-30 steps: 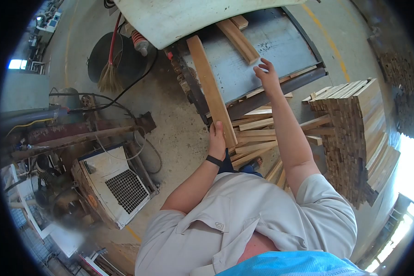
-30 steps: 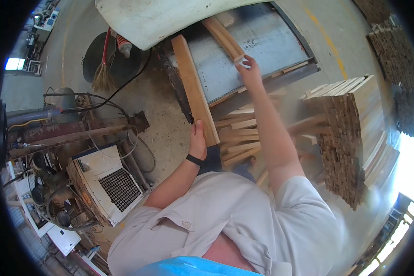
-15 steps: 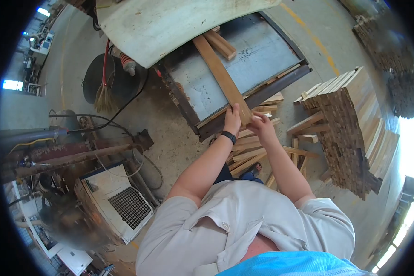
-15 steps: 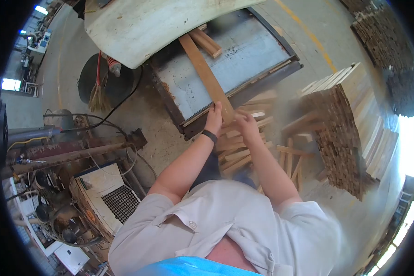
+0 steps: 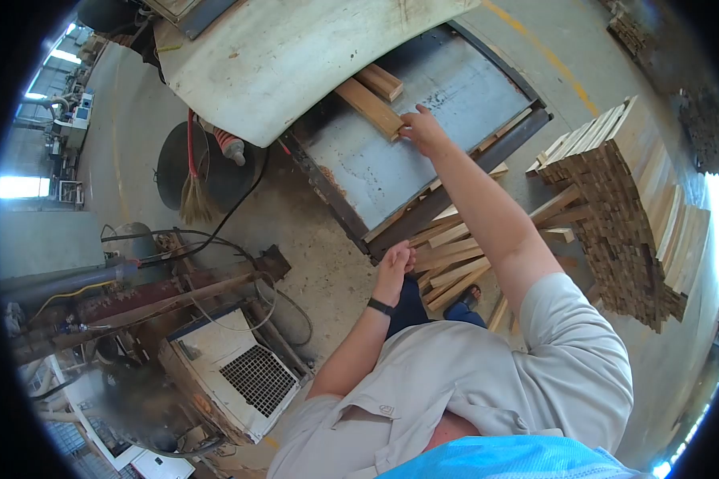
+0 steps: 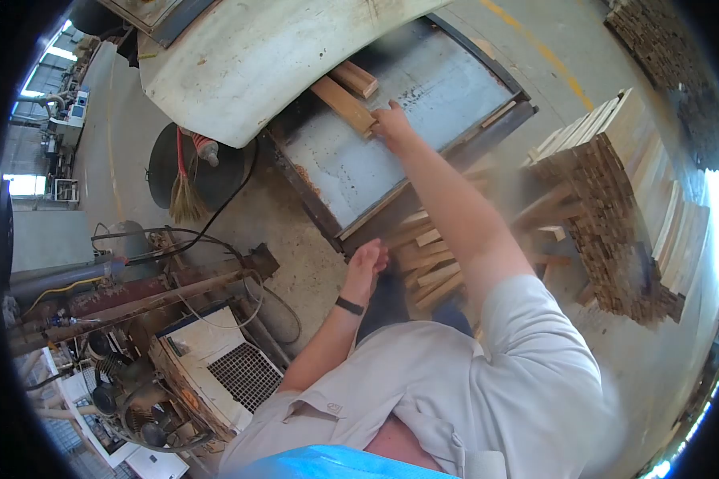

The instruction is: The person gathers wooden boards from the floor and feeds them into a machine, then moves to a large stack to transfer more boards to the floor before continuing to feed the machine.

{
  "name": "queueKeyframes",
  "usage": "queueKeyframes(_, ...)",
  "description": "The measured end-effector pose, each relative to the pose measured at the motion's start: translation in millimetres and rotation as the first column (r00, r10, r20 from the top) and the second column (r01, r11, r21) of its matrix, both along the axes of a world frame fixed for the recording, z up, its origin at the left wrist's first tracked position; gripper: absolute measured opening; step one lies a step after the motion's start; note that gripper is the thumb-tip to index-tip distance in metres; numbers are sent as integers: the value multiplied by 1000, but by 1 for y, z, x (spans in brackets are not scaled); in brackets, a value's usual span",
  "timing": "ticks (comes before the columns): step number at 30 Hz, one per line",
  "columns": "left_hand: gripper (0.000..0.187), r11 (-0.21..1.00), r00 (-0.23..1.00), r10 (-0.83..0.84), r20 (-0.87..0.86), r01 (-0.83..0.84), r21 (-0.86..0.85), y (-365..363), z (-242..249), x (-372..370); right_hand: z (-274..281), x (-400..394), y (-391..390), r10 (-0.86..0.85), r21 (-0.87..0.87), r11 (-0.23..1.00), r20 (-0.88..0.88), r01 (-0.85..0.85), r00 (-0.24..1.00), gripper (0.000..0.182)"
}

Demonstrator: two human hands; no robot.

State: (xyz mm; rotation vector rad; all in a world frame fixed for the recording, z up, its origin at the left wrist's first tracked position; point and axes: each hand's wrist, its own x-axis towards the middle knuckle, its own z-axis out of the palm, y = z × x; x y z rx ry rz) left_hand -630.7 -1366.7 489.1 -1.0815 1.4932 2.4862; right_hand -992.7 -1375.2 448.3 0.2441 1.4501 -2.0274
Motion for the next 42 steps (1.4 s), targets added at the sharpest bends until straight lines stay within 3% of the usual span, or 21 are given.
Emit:
queueKeyframes(2,41,1000,998,11,54,-12,23,-9,5,14,-89,-50,-21,501,413,857,-524,-308,689,86)
queueKeyframes(3,41,1000,998,4,57,-6,29,-14,4,20,-46,-42,-8,499,417,856,-519,-304,694,86)
queueKeyframes(4,41,999,998,23,64,-26,40,-17,1,26,6,-24,-14,274,216,951,-250,-222,929,77)
queueKeyframes(5,41,998,997,38,72,-42,52,-21,-2,28,64,-3,-27,40,55,997,99,-46,994,71)
queueKeyframes(7,40,997,998,23,60,-27,73,-26,4,23,54,-4,-40,-17,27,1000,69,15,997,68)
queueKeyframes(8,40,996,999,14,46,-18,89,-27,8,19,-13,-24,-29,-70,42,997,74,67,995,68)
queueKeyframes(9,40,993,997,-55,56,49,110,-27,10,13,-77,-46,-60,356,221,934,-542,-279,762,78)
queueKeyframes(10,40,993,999,-44,25,41,112,-26,12,6,-7,-17,-48,528,523,823,-560,-223,639,81)
queueKeyframes(11,40,992,999,-39,-2,39,119,-24,13,0,29,-1,-40,328,133,944,-309,-301,893,81)
queueKeyframes(12,41,989,995,-101,20,98,111,-22,16,-7,63,21,-44,-8,-58,998,24,10,1000,78)
queueKeyframes(13,41,976,984,-177,36,170,138,-19,18,-9,56,33,-44,-61,205,973,-194,102,979,76)
queueKeyframes(15,43,960,966,-257,22,253,120,-10,20,-14,79,67,-9,-48,153,984,-276,94,960,74)
queueKeyframes(19,41,877,875,-477,84,467,112,19,9,-10,71,143,102,110,-495,855,-113,-152,988,61)
queueKeyframes(21,41,842,835,-537,122,521,138,36,-4,-3,62,182,178,273,-511,825,-15,-242,962,60)
queueKeyframes(27,40,760,703,-644,302,631,156,105,-45,5,-71,280,381,-175,6,982,399,189,900,64)
queueKeyframes(30,40,766,681,-626,380,629,136,149,-63,6,-144,291,465,-351,78,933,419,352,838,79)
queueKeyframes(31,39,772,668,-612,423,621,134,161,-72,8,-165,288,487,-393,417,865,215,279,894,88)
queueKeyframes(32,42,771,651,-613,448,618,157,175,-82,10,-186,285,507,-349,707,666,14,237,937,96)
queueKeyframes(33,42,771,648,-609,459,620,148,191,-90,14,-189,272,527,-352,698,675,21,238,936,96)
queueKeyframes(35,41,764,617,-606,503,628,150,227,-107,21,-173,227,564,-45,967,186,-171,176,984,109)
queueKeyframes(42,39,752,564,-622,543,625,211,331,-134,29,-271,97,682,376,953,-63,-252,295,892,108)
